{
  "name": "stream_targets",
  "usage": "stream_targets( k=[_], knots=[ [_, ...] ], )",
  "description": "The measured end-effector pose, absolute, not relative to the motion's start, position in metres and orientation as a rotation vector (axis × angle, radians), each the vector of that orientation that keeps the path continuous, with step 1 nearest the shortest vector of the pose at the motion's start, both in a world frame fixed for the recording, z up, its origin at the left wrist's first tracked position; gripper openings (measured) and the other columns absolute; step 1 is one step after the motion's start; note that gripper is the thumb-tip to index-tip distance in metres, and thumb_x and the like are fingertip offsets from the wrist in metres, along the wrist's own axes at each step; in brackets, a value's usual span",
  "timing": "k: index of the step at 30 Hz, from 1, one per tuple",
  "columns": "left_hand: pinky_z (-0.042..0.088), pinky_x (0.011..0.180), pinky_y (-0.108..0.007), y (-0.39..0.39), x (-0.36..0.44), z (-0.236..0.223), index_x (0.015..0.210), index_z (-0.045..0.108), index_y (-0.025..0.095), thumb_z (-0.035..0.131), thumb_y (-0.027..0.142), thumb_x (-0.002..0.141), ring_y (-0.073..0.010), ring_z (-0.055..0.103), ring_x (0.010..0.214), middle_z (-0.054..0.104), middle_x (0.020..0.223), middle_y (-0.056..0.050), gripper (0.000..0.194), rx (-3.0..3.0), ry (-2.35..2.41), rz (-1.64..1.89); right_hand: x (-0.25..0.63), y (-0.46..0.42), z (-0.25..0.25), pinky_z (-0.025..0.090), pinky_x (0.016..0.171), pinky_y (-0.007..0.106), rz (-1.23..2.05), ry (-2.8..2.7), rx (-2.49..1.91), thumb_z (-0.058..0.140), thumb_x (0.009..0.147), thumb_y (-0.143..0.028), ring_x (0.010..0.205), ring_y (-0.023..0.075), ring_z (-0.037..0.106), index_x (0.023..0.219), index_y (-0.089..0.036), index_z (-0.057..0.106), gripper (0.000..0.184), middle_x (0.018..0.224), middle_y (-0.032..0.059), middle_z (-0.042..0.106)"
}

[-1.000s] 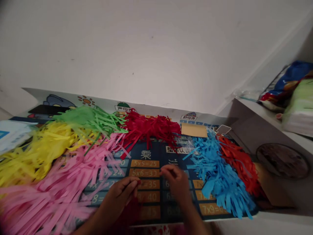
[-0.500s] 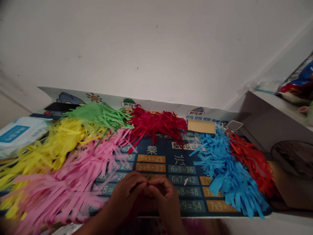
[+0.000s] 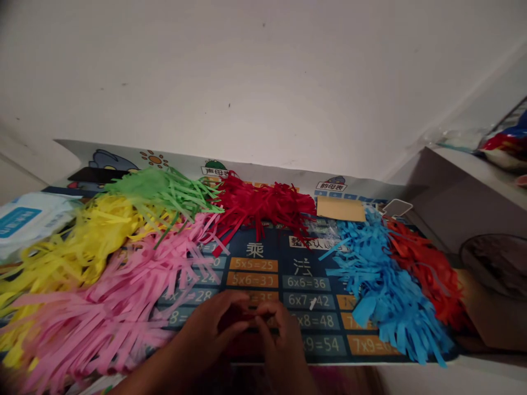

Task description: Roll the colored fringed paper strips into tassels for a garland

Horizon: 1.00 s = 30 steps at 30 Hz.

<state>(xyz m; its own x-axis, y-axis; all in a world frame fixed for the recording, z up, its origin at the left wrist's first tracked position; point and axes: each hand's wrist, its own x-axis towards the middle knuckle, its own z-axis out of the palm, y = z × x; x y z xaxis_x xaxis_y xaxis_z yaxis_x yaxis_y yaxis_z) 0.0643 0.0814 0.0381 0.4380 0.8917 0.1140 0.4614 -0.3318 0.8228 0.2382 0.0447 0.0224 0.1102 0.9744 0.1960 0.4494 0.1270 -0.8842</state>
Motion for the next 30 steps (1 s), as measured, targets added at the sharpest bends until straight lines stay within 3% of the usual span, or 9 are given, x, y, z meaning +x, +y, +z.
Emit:
stream_targets(
  k=[7,10,12,18,23,30],
  knots=[
    [0.047,0.079,-0.027,0.081,0.061,0.039,0.096,0.064,0.021,0.060,0.014,0.081,-0.0179,0.065,0.086,0.070,0.092,-0.002,0.017,1.737,1.174,0.770,0.246,0.043,0.018,0.053,0.070,0.022,0.856,-1.548,-1.374,0.061,0.083,-0.022,0.080,0.0161,0.067,0.100,-0.024,0.064,0.017,0.091,0.0017,0.070],
    [0.047,0.077,-0.027,0.080,0.059,0.045,0.093,0.065,0.021,0.058,0.013,0.081,-0.0175,0.064,0.084,0.070,0.090,-0.003,0.015,1.782,1.115,0.768,0.248,0.043,0.021,0.051,0.066,0.022,0.889,-1.549,-1.402,0.061,0.084,-0.023,0.074,0.0160,0.066,0.085,-0.023,0.067,0.006,0.081,0.0011,0.070],
    [0.048,0.078,-0.027,0.078,0.059,0.050,0.095,0.066,0.022,0.058,0.014,0.081,-0.0176,0.064,0.087,0.069,0.093,-0.003,0.017,1.848,1.012,0.789,0.246,0.042,0.024,0.050,0.065,0.023,0.813,-1.593,-1.395,0.059,0.085,-0.022,0.071,0.0159,0.066,0.078,-0.022,0.067,0.011,0.077,0.0011,0.069],
    [0.048,0.068,-0.023,0.072,0.062,0.051,0.084,0.068,0.021,0.060,0.015,0.084,-0.0147,0.064,0.074,0.069,0.079,-0.002,0.010,1.928,0.957,0.934,0.240,0.032,0.038,0.050,0.062,0.024,0.439,-1.722,-1.318,0.058,0.084,-0.017,0.068,0.0154,0.066,0.081,-0.023,0.066,0.010,0.075,-0.0001,0.070],
    [0.050,0.073,-0.022,0.066,0.059,0.046,0.085,0.067,0.021,0.060,0.014,0.086,-0.0145,0.065,0.081,0.070,0.086,-0.003,0.010,2.044,0.877,1.089,0.238,0.028,0.048,0.050,0.060,0.021,0.320,-1.732,-1.299,0.058,0.082,-0.015,0.065,0.0137,0.065,0.077,-0.023,0.063,0.011,0.073,-0.0012,0.068],
    [0.039,0.100,-0.038,0.060,0.064,0.048,0.085,0.064,0.022,0.058,0.011,0.086,-0.0140,0.065,0.078,0.071,0.081,0.002,0.012,2.188,0.871,1.123,0.235,0.019,0.050,0.048,0.058,0.021,0.313,-1.735,-1.307,0.058,0.082,-0.014,0.062,0.0117,0.062,0.075,-0.022,0.061,0.011,0.069,-0.0025,0.065]
  ],
)
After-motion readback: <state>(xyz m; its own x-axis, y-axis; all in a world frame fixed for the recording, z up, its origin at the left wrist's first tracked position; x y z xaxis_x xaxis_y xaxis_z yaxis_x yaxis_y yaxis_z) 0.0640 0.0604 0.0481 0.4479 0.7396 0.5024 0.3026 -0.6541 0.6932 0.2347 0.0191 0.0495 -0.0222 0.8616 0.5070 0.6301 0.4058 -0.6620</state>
